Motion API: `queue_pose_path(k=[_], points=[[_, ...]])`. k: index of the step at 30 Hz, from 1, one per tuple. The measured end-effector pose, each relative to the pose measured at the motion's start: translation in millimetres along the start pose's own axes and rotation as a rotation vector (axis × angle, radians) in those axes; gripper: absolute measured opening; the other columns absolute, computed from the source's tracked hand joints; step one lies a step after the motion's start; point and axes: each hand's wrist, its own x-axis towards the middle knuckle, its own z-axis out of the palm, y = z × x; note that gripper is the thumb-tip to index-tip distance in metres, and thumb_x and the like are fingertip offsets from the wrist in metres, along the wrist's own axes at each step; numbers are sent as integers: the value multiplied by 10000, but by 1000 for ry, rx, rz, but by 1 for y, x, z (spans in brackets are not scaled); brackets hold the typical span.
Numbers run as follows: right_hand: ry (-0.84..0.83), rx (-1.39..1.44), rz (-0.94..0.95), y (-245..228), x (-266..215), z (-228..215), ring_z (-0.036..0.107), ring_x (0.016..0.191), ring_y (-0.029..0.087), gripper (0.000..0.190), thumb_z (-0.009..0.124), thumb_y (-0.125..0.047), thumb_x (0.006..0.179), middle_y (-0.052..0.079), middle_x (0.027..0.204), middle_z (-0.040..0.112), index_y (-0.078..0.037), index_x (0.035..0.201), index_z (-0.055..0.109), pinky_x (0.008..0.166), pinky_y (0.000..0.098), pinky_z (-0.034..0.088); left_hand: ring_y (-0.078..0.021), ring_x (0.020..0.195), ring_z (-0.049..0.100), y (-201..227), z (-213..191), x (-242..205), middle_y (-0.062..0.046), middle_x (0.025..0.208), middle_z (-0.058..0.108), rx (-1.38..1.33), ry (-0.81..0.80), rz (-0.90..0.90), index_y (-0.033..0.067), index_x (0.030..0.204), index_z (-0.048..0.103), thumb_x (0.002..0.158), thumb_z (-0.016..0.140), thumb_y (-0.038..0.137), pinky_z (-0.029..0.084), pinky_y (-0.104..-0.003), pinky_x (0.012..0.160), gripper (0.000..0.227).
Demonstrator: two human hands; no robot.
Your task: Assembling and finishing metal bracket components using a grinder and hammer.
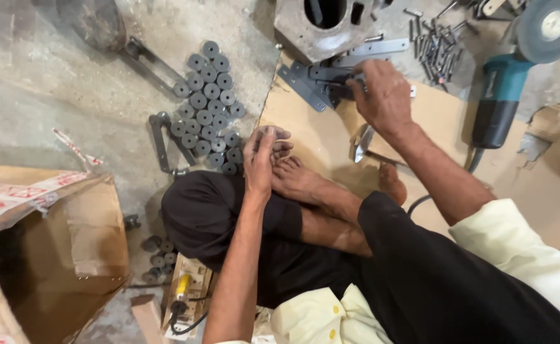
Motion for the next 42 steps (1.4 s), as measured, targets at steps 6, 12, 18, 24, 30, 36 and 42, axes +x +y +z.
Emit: queue_pose_path(k=[6, 12, 18, 24, 30, 36, 42], points=[[-59, -80, 10, 8, -5, 23, 620, 1023, 364, 300, 797, -128, 906, 146, 1055, 647, -64, 1155, 642, 842, 473, 513, -132, 845, 679, 8, 1, -8, -46, 1009, 698, 37, -11, 32, 37, 1062, 656, 1066, 575, 301, 559, -280, 754, 276], [-76, -80, 58, 18, -1, 17, 613, 998, 390, 288, 791, -99, 821, 172, 992, 639, -30, 1078, 679, 850, 504, 498, -119, 831, 674, -3, 13, 4, -38, 994, 699, 158, -54, 9, 39, 1059, 664, 1058, 582, 288, 543, -263, 735, 262], [-353, 416, 461, -14, -12, -8, 682, 750, 264, 192, 805, -144, 810, 123, 844, 725, -65, 979, 763, 661, 424, 557, -120, 857, 692, -3, 50, 13, -51, 1007, 716, 227, -74, 15, 23, 1146, 662, 1026, 601, 250, 561, -263, 768, 264], [-508, 940, 654, -2, -39, -22, 636, 602, 83, 130, 753, -150, 920, 47, 767, 741, -77, 1015, 805, 522, 312, 535, -124, 808, 651, -23, 77, 28, -61, 973, 678, 275, -167, 5, -1, 1167, 641, 1078, 583, 234, 558, -248, 666, 257], [224, 205, 333, 105, -52, -23, 727, 838, 249, 169, 737, -39, 975, 137, 1016, 734, -48, 1143, 726, 730, 342, 585, -178, 701, 774, 40, 111, 41, -111, 893, 761, 245, -133, -160, 37, 1173, 561, 1065, 469, 253, 614, -276, 564, 258], [53, -190, 192, 124, -42, -25, 678, 919, 388, 306, 779, -101, 878, 150, 1013, 696, -96, 1182, 740, 755, 487, 544, -182, 720, 766, 49, 104, 75, -118, 927, 749, 371, -146, -98, 52, 1250, 600, 1045, 515, 313, 614, -286, 556, 343], [-50, -277, 241, 128, -39, -21, 686, 910, 375, 208, 752, -144, 930, 129, 1017, 705, -131, 1137, 752, 746, 497, 537, -188, 753, 787, 52, 98, 84, -119, 942, 778, 272, -170, -209, 21, 1206, 643, 1034, 507, 422, 646, -297, 596, 457]])
